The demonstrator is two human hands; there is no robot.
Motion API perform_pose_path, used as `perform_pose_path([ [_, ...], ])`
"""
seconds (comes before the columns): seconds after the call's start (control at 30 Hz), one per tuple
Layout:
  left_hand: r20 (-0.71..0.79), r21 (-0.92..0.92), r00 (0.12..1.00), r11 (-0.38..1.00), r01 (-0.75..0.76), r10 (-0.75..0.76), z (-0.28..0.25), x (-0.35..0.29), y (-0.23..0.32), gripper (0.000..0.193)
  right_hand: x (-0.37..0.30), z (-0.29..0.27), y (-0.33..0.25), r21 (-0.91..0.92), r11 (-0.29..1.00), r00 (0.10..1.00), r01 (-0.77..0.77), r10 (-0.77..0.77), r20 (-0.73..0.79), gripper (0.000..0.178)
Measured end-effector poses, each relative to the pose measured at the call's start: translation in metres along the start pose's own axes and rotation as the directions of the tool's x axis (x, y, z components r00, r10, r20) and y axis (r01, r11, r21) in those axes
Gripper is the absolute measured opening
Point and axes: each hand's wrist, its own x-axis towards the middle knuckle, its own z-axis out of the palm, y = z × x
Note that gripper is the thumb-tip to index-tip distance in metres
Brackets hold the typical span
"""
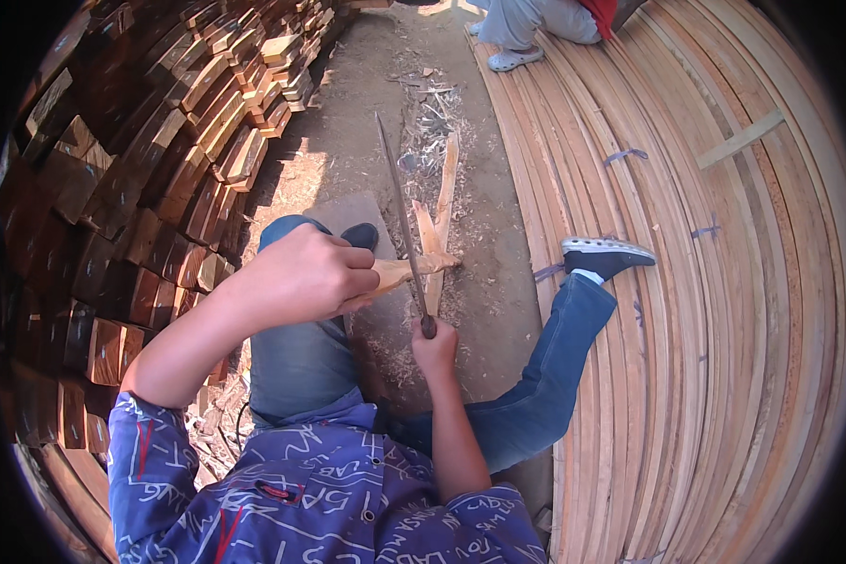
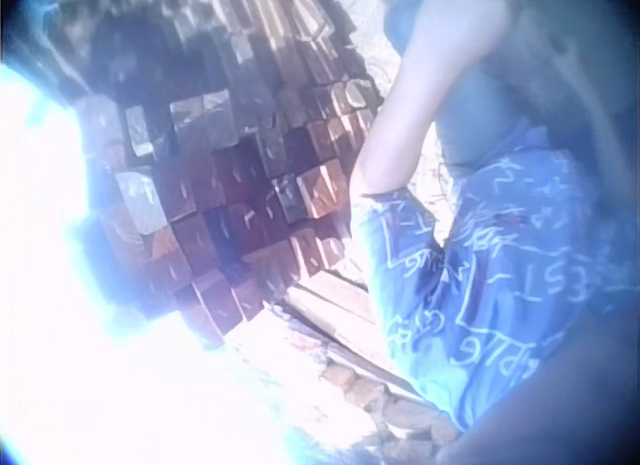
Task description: The person sits on the ground and uses a knife to shave and shape a wooden stick. They repeatedly scrape the surface, rotate the stick, and remove wood shavings. Finished wooden planks are stacked nearby.
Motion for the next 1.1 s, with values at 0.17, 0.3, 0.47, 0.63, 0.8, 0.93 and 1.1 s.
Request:
perform_pose_path([
  [0.17, 0.013, 0.045, 0.999, 0.998, -0.036, 0.036, -0.003, 0.010, 0.004, 0.017, 0.024, 0.019, 0.089, -0.114, 0.981, 0.987, -0.157, 0.153, -0.047, 0.020],
  [0.3, -0.018, 0.028, 1.000, 1.000, 0.003, -0.003, -0.005, 0.016, -0.014, 0.018, 0.018, 0.005, 0.057, -0.084, 0.994, 0.997, -0.075, 0.075, 0.002, 0.022],
  [0.47, 0.007, 0.004, 1.000, 1.000, 0.002, -0.002, -0.009, 0.034, -0.012, 0.020, 0.010, -0.015, -0.008, 0.129, 0.990, 0.998, 0.054, -0.051, -0.032, 0.024],
  [0.63, -0.008, 0.013, 1.000, 1.000, -0.019, 0.019, -0.008, 0.043, -0.010, 0.023, 0.021, -0.028, -0.048, 0.078, 0.997, 1.000, 0.019, -0.019, 0.003, 0.024],
  [0.8, 0.016, 0.034, 0.995, 0.994, -0.100, 0.100, -0.011, 0.050, 0.006, 0.023, 0.044, 0.025, 0.108, -0.035, 0.987, 0.982, -0.160, 0.155, -0.103, 0.021],
  [0.93, -0.011, -0.014, 0.996, 0.996, 0.083, -0.084, -0.018, 0.042, -0.017, 0.022, 0.042, 0.016, 0.073, 0.034, 0.984, 0.984, -0.176, 0.176, 0.008, 0.021],
  [1.1, 0.001, -0.056, 0.997, 0.995, 0.082, -0.082, -0.027, 0.054, -0.041, 0.025, 0.036, -0.004, 0.024, 0.122, 0.992, 0.999, -0.036, 0.037, -0.007, 0.025],
])
